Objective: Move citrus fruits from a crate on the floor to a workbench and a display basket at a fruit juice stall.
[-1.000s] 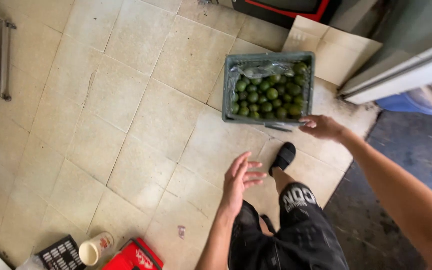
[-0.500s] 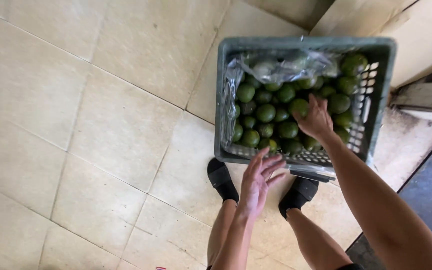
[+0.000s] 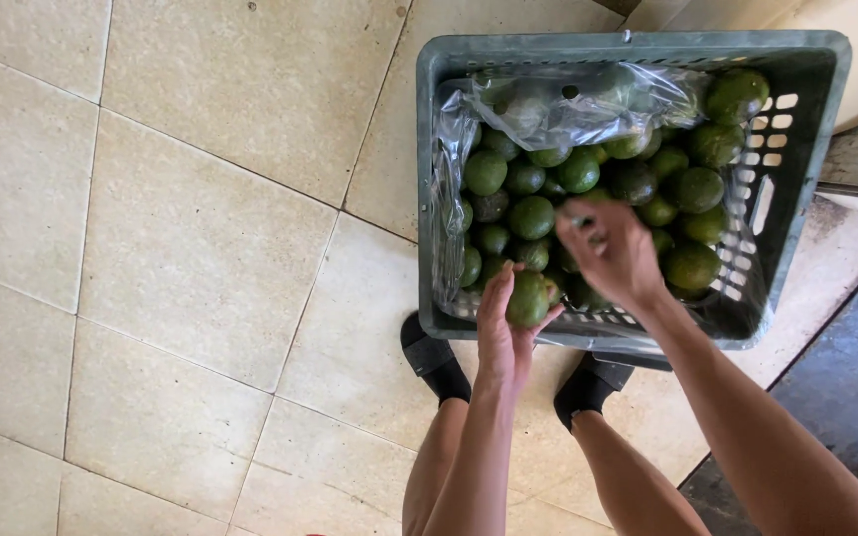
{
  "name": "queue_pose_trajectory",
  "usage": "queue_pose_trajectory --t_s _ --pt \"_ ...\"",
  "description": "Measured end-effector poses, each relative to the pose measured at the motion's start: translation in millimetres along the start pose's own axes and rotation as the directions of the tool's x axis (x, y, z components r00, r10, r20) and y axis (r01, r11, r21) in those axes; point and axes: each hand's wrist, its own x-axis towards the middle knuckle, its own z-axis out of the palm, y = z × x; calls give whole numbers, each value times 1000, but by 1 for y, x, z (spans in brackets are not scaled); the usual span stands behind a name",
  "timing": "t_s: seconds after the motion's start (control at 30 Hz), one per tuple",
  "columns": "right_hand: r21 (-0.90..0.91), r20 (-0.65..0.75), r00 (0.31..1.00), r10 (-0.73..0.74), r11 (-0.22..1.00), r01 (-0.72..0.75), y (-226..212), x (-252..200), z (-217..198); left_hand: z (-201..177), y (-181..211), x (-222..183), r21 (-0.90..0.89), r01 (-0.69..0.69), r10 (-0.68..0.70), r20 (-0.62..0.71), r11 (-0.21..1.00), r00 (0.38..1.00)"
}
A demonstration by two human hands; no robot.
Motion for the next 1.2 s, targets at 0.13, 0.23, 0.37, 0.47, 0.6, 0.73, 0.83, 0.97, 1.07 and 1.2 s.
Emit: queue_pose_trajectory --t_s 0.13,0.23,0.37,0.47,0.6,0.73,0.83,0.97,1.07,1.2 --pt "-357 -247 967 67 921 -155 9 67 5 -3 6 -3 -176 63 -70 -32 982 997" --pt "-386 -254 965 65 908 -163 15 71 13 -16 1 2 -95 65 -69 -44 993 997" --pt "-336 -231 960 161 912 -234 -24 35 -2 -6 16 -2 9 123 -123 -1 992 992" --pt "-106 -17 980 198 974 -199 -51 -2 -11 9 36 -11 68 263 -258 -73 962 963" --pt "144 267 962 -62 989 23 -51 -1 6 4 46 -15 -28 253 -249 112 967 962" --pt "-238 68 986 -150 958 162 -78 54 30 -19 39 -14 -324 234 -122 330 916 936" --pt "-417 210 977 46 908 47 -95 87 49 -24 39 -13 -529 369 -8 565 764 825" --pt "-366 68 993 -99 923 117 -80 72 48 -1 52 -17 -563 266 -47 372 783 927" --pt "156 -117 991 -62 985 80 -90 32 23 -9 51 -15 -579 173 60 360 797 931" --pt "148 -57 946 -318 935 323 -79 -17 10 -9 49 -17 -569 132 74 325 812 943"
